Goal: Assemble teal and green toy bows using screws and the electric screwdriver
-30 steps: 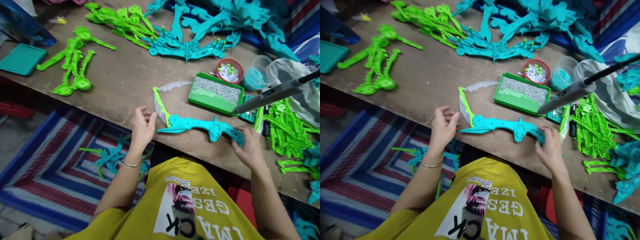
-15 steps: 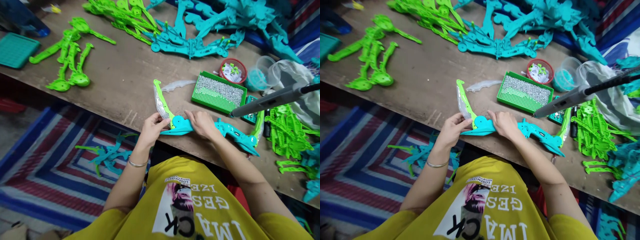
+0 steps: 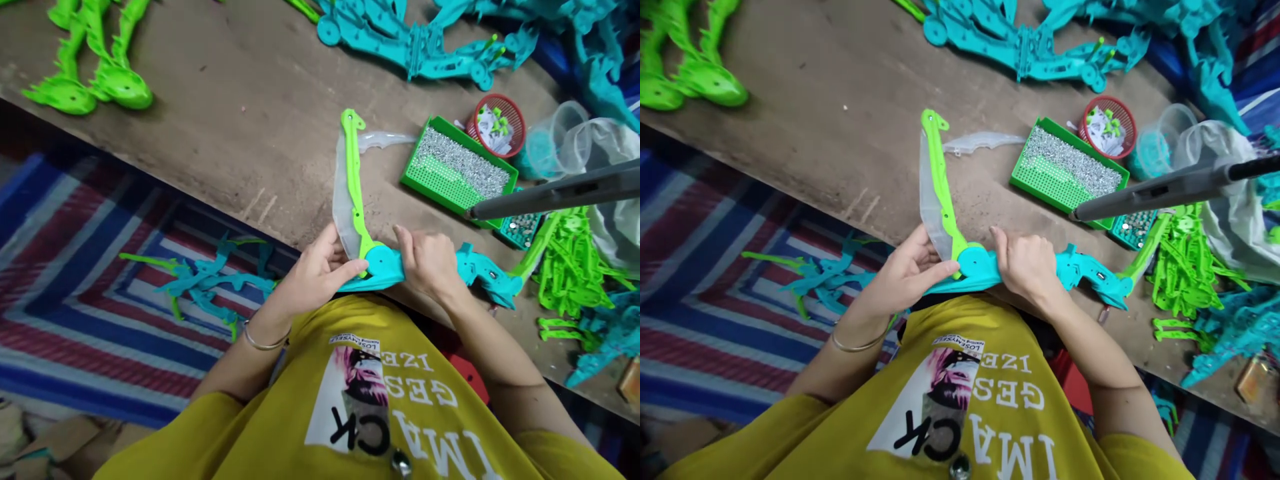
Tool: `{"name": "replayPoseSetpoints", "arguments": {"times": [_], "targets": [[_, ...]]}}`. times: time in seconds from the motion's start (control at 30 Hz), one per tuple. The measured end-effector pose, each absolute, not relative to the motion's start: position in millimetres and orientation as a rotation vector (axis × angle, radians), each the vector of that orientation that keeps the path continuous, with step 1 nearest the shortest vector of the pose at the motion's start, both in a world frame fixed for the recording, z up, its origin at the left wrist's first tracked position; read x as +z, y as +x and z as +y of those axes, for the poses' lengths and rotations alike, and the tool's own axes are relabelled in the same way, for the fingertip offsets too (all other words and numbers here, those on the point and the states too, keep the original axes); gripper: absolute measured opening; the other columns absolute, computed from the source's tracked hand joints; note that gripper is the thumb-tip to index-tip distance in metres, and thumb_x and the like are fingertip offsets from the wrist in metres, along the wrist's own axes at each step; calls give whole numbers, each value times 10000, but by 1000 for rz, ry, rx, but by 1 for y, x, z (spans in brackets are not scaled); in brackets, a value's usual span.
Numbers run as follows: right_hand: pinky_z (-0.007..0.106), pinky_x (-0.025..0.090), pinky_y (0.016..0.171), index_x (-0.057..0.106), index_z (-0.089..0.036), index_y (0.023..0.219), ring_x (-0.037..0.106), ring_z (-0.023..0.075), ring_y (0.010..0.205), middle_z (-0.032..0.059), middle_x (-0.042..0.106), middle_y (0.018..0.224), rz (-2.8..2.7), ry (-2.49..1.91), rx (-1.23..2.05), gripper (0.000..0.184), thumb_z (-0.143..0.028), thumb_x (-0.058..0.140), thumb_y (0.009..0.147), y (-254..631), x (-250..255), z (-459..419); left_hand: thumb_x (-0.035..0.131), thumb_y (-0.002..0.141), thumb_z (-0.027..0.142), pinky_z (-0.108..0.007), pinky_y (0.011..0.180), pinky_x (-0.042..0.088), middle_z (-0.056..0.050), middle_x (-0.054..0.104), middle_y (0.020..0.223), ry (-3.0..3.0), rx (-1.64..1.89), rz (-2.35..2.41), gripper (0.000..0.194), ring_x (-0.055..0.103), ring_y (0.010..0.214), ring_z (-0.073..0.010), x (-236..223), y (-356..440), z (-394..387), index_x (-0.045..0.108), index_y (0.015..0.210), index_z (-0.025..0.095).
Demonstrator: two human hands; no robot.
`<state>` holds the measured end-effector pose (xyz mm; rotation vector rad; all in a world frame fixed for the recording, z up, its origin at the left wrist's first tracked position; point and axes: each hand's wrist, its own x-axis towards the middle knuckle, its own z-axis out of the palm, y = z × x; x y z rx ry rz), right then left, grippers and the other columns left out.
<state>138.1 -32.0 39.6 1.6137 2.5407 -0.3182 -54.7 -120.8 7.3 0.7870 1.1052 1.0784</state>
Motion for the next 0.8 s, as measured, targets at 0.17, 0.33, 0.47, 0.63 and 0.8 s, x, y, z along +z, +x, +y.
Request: {"name": "replayPoseSetpoints", "arguments": {"times": [0.17,0.33,0.47,0.63,0.8], "targets": [[333,365,634,711,-186,732,683,237,667,138,761,765,2539,1554,-417,667,-511,233,1064,140,44,-33,751,841,297,-264,696,614,-44,749,995,850,1013,1119,440,749,890,-213,10,-63,-121,553,1228,224],[337,324,626,657,-206,652,635,220,605,102,705,647,2545,1550,-463,651,-510,253,1061,139,46,-34,831,659,107,-248,641,631,-70,754,1093,748,895,910,765,763,934,-246,16,-75,-115,519,1340,261],[327,290,603,639,-206,617,589,187,553,83,677,598,2563,1576,-443,658,-510,261,1061,138,45,-35,814,659,75,-219,616,614,-81,760,1091,697,894,892,750,766,880,-221,23,-80,-114,538,1335,248],[326,290,603,697,-201,678,643,220,623,117,740,701,2463,1601,-410,640,-499,281,1060,133,38,-27,869,660,160,-240,663,628,-76,768,1067,702,896,924,761,766,854,-209,15,-72,-116,499,1319,241],[318,357,640,776,-207,826,690,257,732,145,772,805,2368,1598,-459,657,-552,266,1057,120,32,-15,860,710,261,-285,773,632,-53,763,1004,703,1055,1051,647,763,889,-197,-14,-55,-111,479,1229,207]]}}
